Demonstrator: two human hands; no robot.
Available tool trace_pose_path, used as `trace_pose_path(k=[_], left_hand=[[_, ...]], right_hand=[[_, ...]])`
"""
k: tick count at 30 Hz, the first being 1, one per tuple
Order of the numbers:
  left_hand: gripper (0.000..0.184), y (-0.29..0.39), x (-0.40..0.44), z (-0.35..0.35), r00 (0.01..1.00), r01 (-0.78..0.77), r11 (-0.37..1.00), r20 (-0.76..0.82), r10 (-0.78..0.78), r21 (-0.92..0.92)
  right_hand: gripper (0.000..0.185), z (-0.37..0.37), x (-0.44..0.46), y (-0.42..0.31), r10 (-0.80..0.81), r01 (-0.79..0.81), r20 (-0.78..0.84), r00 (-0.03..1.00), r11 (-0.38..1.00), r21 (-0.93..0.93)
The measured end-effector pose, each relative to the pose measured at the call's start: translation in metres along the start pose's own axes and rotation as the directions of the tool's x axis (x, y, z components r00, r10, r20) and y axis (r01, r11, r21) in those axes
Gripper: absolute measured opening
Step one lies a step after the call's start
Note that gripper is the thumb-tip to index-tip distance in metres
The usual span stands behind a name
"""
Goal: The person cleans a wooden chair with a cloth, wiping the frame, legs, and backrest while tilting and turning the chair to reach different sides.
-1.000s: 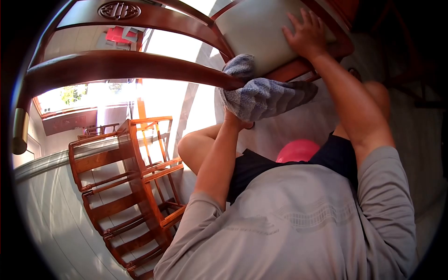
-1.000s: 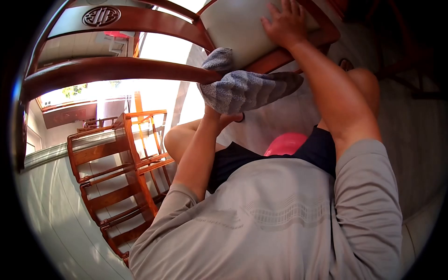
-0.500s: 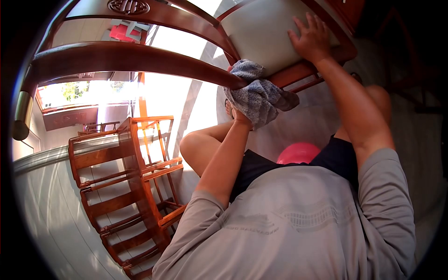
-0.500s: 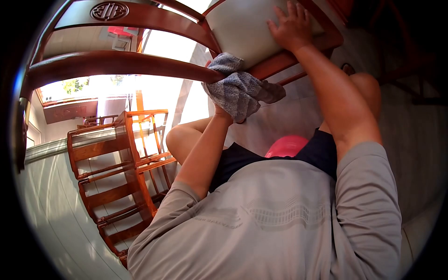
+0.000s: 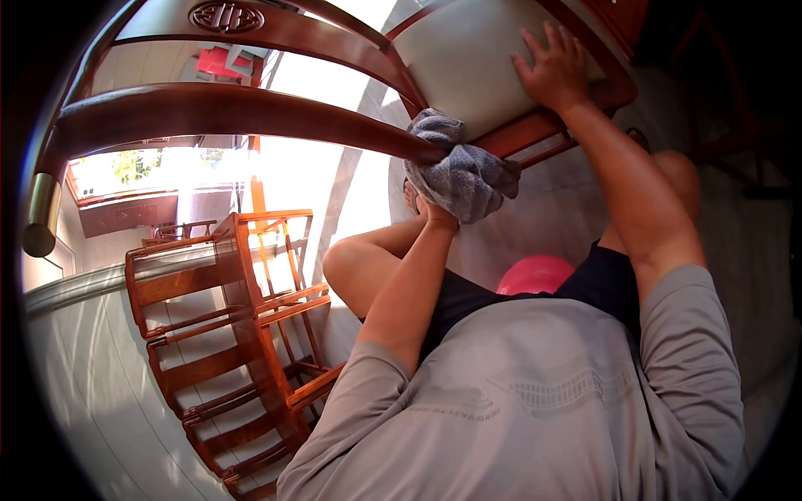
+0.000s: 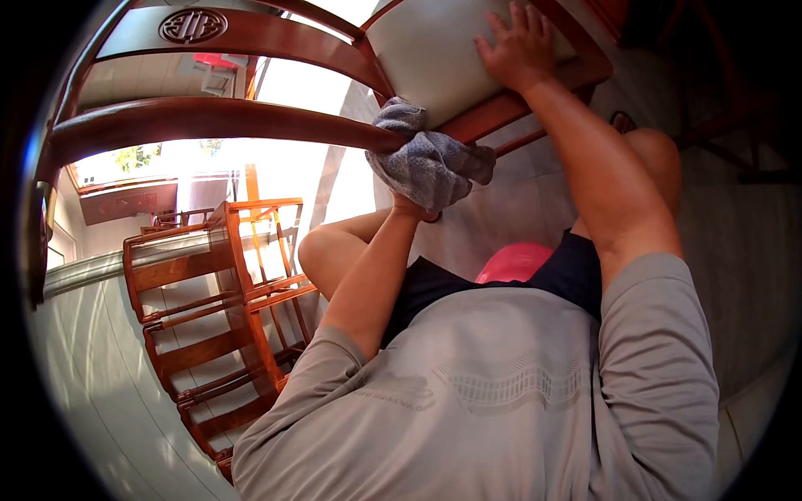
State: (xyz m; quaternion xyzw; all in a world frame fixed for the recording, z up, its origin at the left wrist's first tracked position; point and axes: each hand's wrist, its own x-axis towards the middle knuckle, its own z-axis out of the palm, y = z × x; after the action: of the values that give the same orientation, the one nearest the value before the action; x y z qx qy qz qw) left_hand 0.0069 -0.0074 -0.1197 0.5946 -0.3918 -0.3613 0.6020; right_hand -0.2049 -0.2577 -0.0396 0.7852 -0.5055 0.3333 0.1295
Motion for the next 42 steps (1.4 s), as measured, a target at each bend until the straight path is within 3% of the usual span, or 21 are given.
trace_pose_path(k=[12,18,25,27,28,29,31,33,35,38,40,42], left_hand=[[0.045,0.085,0.025,0.0,0.992,-0.129,0.968,-0.027,0.127,-0.215],[0.045,0.124,0.05,-0.012,0.972,-0.227,0.97,0.04,0.231,-0.088],[0.044,0.063,0.014,0.002,0.955,-0.243,0.946,0.223,0.195,0.214],[0.044,0.05,0.004,0.01,0.908,-0.34,0.879,0.359,0.214,0.335],[0.044,0.048,0.001,0.012,0.865,-0.453,0.747,0.442,0.237,0.487],[0.048,0.047,-0.002,0.012,0.818,-0.565,0.509,0.521,0.244,0.649],[0.052,0.027,0.001,0.004,0.831,-0.555,0.408,0.508,0.228,0.725],[0.05,-0.014,0.009,-0.016,0.93,-0.328,0.781,0.326,0.169,0.531],[0.05,-0.023,0.008,-0.026,0.989,-0.021,0.999,0.144,0.018,0.025],[0.054,0.033,0.003,-0.011,0.964,0.162,0.933,0.254,-0.08,-0.321],[0.055,0.073,-0.005,-0.013,0.957,0.202,0.93,0.264,-0.121,-0.307],[0.056,0.111,-0.017,-0.022,0.962,0.188,0.969,0.229,-0.149,-0.162]], right_hand=[[0.052,-0.001,-0.004,0.003,0.04,-0.04,-0.002,0.999,0.997,0.073],[0.051,-0.007,-0.006,0.0,0.035,-0.034,-0.008,0.999,0.997,0.07],[0.05,-0.003,-0.009,-0.003,0.045,-0.045,-0.024,0.999,0.999,0.03],[0.05,-0.002,-0.008,-0.004,0.037,-0.036,-0.023,0.999,0.999,0.017],[0.05,-0.002,-0.007,-0.003,0.031,-0.031,-0.027,0.999,0.999,0.014],[0.05,-0.003,-0.008,-0.002,0.025,-0.025,-0.03,0.999,1.0,0.011],[0.051,-0.001,-0.006,-0.001,0.026,-0.025,-0.032,0.999,0.999,0.032],[0.051,0.0,-0.006,-0.002,0.034,-0.032,-0.033,0.999,0.999,0.043],[0.051,0.001,-0.008,-0.001,0.038,-0.037,-0.025,0.999,0.999,0.038],[0.052,-0.002,-0.008,0.001,0.036,-0.036,0.0,0.999,0.999,0.013],[0.052,0.002,-0.011,0.002,0.037,-0.037,-0.012,0.999,0.999,0.018],[0.052,0.005,-0.012,0.0,0.043,-0.042,-0.015,0.999,0.999,0.03]])
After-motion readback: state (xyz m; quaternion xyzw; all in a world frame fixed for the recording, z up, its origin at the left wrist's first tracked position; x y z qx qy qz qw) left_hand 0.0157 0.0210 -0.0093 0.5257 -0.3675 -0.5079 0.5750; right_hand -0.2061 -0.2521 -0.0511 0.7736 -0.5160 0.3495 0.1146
